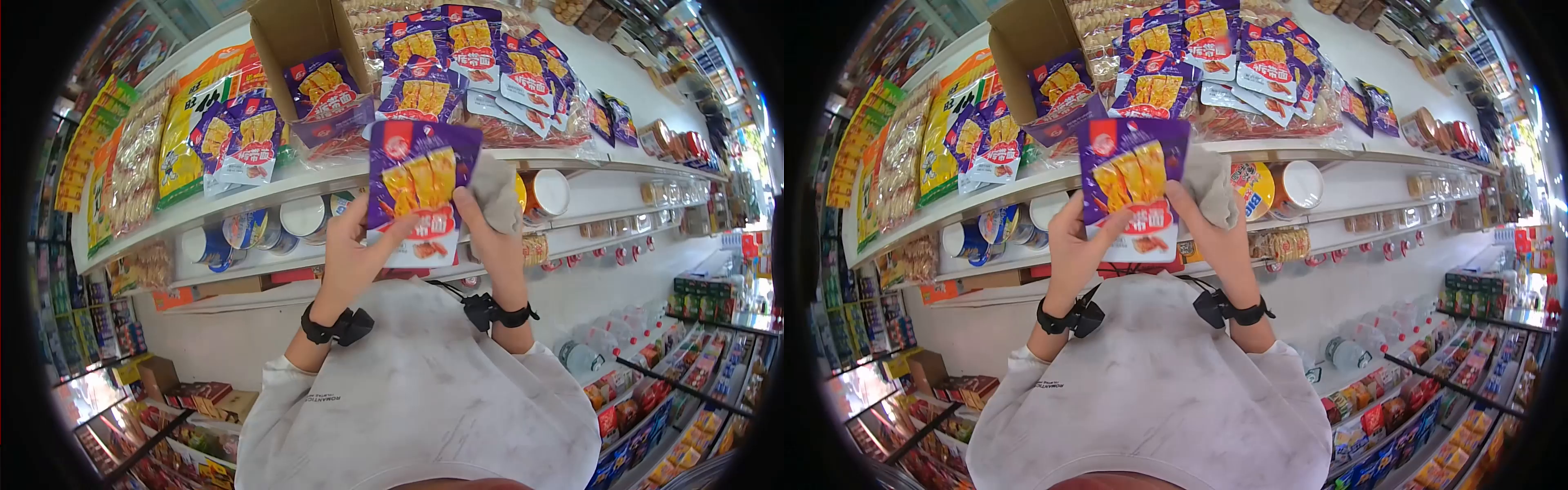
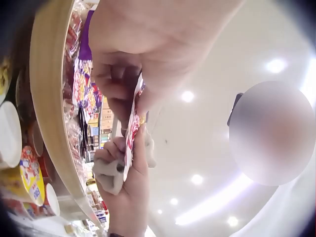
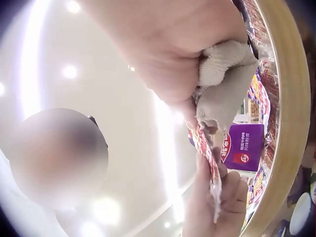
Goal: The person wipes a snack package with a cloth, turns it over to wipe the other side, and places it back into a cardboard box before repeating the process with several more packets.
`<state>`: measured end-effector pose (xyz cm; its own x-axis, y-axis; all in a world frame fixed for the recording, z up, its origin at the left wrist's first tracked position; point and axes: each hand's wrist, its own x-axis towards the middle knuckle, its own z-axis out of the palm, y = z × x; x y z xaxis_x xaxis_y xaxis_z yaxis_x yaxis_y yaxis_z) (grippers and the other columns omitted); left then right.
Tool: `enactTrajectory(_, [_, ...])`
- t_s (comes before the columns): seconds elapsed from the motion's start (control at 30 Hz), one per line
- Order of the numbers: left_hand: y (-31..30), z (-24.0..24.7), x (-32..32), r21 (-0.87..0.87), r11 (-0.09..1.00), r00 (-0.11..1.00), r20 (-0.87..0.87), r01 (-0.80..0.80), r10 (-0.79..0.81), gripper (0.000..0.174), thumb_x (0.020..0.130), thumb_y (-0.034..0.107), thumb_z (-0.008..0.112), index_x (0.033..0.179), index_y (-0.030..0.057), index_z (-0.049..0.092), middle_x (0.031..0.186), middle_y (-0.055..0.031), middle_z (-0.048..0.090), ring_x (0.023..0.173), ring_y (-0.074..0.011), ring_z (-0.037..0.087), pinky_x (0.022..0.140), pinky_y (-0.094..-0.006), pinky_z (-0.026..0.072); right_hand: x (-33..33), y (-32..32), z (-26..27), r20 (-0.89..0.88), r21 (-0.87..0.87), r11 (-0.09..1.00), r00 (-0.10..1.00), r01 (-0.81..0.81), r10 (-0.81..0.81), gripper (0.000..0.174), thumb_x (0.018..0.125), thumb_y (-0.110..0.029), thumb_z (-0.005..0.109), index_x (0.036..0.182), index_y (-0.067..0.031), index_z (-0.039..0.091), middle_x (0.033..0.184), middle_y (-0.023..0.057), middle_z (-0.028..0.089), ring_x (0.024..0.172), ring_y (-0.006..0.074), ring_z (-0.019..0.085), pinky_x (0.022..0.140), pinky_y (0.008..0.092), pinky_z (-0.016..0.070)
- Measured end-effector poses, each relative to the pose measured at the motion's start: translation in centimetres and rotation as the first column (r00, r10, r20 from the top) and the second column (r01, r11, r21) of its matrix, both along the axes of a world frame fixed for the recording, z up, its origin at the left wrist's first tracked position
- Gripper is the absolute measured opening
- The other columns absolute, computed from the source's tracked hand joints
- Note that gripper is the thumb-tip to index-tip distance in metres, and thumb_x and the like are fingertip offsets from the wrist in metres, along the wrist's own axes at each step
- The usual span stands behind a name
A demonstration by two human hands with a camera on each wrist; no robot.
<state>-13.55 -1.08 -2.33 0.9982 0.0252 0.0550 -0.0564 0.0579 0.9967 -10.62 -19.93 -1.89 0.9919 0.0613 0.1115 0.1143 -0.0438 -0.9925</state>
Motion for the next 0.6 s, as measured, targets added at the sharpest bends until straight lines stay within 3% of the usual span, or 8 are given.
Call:
enactTrajectory(0.1, [-1.6, 0.2, 1.8, 0.1, 0.963, 0.957, 0.176, -0.251, 0.231, 0.036, 0.087, 0.008, 0.075, 0.117, -0.0058, 0.061, 0.103, -0.0057, 0.071, 0.087, -0.0059, 0.063, 0.073, -0.0227, 0.0498, 1.1, -0.1, -0.6, 0.155, -0.009, 0.999, 0.987, -0.047, 0.048, 0.028, 0.088, -0.015, 0.074, 0.109, 0.0006, 0.064, 0.089, 0.0021, 0.068, 0.075, 0.0052, 0.056, 0.064, 0.0255, 0.0463])
enactTrajectory(0.17, [-2.3, 1.0, 3.2, 0.168, 0.928, 0.923, 0.258, -0.333, 0.284, 0.05, 0.083, 0.009, 0.079, 0.126, -0.0042, 0.057, 0.104, -0.0065, 0.07, 0.081, -0.0054, 0.061, 0.07, -0.0219, 0.0477, 1.3, -0.8, -1.2, 0.085, -0.081, 0.994, 0.993, -0.071, 0.078, 0.029, 0.089, -0.015, 0.073, 0.111, 0.0007, 0.062, 0.088, 0.0026, 0.067, 0.074, 0.0061, 0.056, 0.064, 0.0259, 0.0465])
enactTrajectory(0.23, [-3.4, 1.7, 4.1, 0.239, 0.859, 0.859, 0.374, -0.453, 0.348, 0.059, 0.08, 0.01, 0.082, 0.13, -0.0031, 0.054, 0.105, -0.0074, 0.069, 0.081, -0.0066, 0.061, 0.07, -0.0217, 0.0476, 2.4, -1.0, -0.3, 0.213, -0.059, 0.995, 0.975, 0.074, -0.06, 0.027, 0.091, -0.016, 0.071, 0.11, 0.0013, 0.062, 0.087, 0.0028, 0.065, 0.073, 0.0075, 0.056, 0.064, 0.026, 0.0461])
enactTrajectory(0.27, [-3.6, 2.4, 4.3, 0.344, 0.794, 0.834, 0.437, -0.501, 0.337, 0.068, 0.077, 0.009, 0.083, 0.135, -0.001, 0.051, 0.111, -0.0102, 0.065, 0.09, -0.014, 0.062, 0.076, -0.0254, 0.0491, 3.6, -1.0, -0.1, 0.282, -0.013, 0.987, 0.948, 0.158, -0.148, 0.028, 0.091, -0.017, 0.071, 0.11, 0.0014, 0.062, 0.086, 0.0026, 0.065, 0.073, 0.0075, 0.055, 0.063, 0.0259, 0.0456])
enactTrajectory(0.37, [-4.1, 2.3, 5.7, 0.422, 0.638, 0.671, 0.712, -0.644, 0.207, 0.068, 0.075, 0.004, 0.081, 0.136, 0.001, 0.049, 0.117, -0.0123, 0.061, 0.105, -0.0192, 0.062, 0.086, -0.0306, 0.0509, 7.9, -0.7, 0.7, 0.352, 0.099, 0.963, 0.897, 0.25, -0.269, 0.029, 0.093, -0.02, 0.069, 0.11, 0.0023, 0.061, 0.087, 0.0029, 0.065, 0.071, 0.0091, 0.056, 0.062, 0.0262, 0.0459])
enactTrajectory(0.5, [-4.3, 2.7, 6.4, 0.469, 0.6, 0.656, 0.744, -0.648, 0.128, 0.044, 0.081, -0.001, 0.073, 0.122, -0.0007, 0.06, 0.119, -0.0133, 0.062, 0.108, -0.0218, 0.061, 0.093, -0.0345, 0.0495, 13.0, 0.0, -0.2, 0.189, 0.192, 0.972, 0.967, 0.135, -0.171, 0.031, 0.095, -0.024, 0.066, 0.112, 0.0024, 0.062, 0.087, 0.0025, 0.065, 0.073, 0.0093, 0.057, 0.065, 0.0265, 0.0466])
enactTrajectory(0.53, [-3.6, 3.0, 7.0, 0.459, 0.564, 0.609, 0.787, -0.686, 0.1, 0.036, 0.082, -0.002, 0.069, 0.118, 0.0002, 0.064, 0.115, -0.014, 0.062, 0.099, -0.0262, 0.062, 0.082, -0.032, 0.051, 13.7, 0.1, -0.2, 0.13, 0.206, 0.974, 0.983, 0.098, -0.127, 0.031, 0.096, -0.024, 0.065, 0.112, 0.0023, 0.062, 0.087, 0.0023, 0.065, 0.075, 0.0092, 0.057, 0.066, 0.0267, 0.0469])
enactTrajectory(0.6, [-1.8, 3.7, 8.0, 0.424, 0.552, 0.608, 0.767, -0.718, 0.203, 0.031, 0.083, -0.004, 0.067, 0.114, 0.001, 0.065, 0.105, -0.0123, 0.065, 0.087, -0.0225, 0.064, 0.076, -0.0309, 0.0517, 13.8, -0.7, -1.0, 0.114, 0.209, 0.972, 0.984, 0.108, -0.134, 0.032, 0.097, -0.025, 0.064, 0.113, 0.0028, 0.062, 0.091, 0.0029, 0.066, 0.079, 0.0089, 0.058, 0.07, 0.0268, 0.0473])
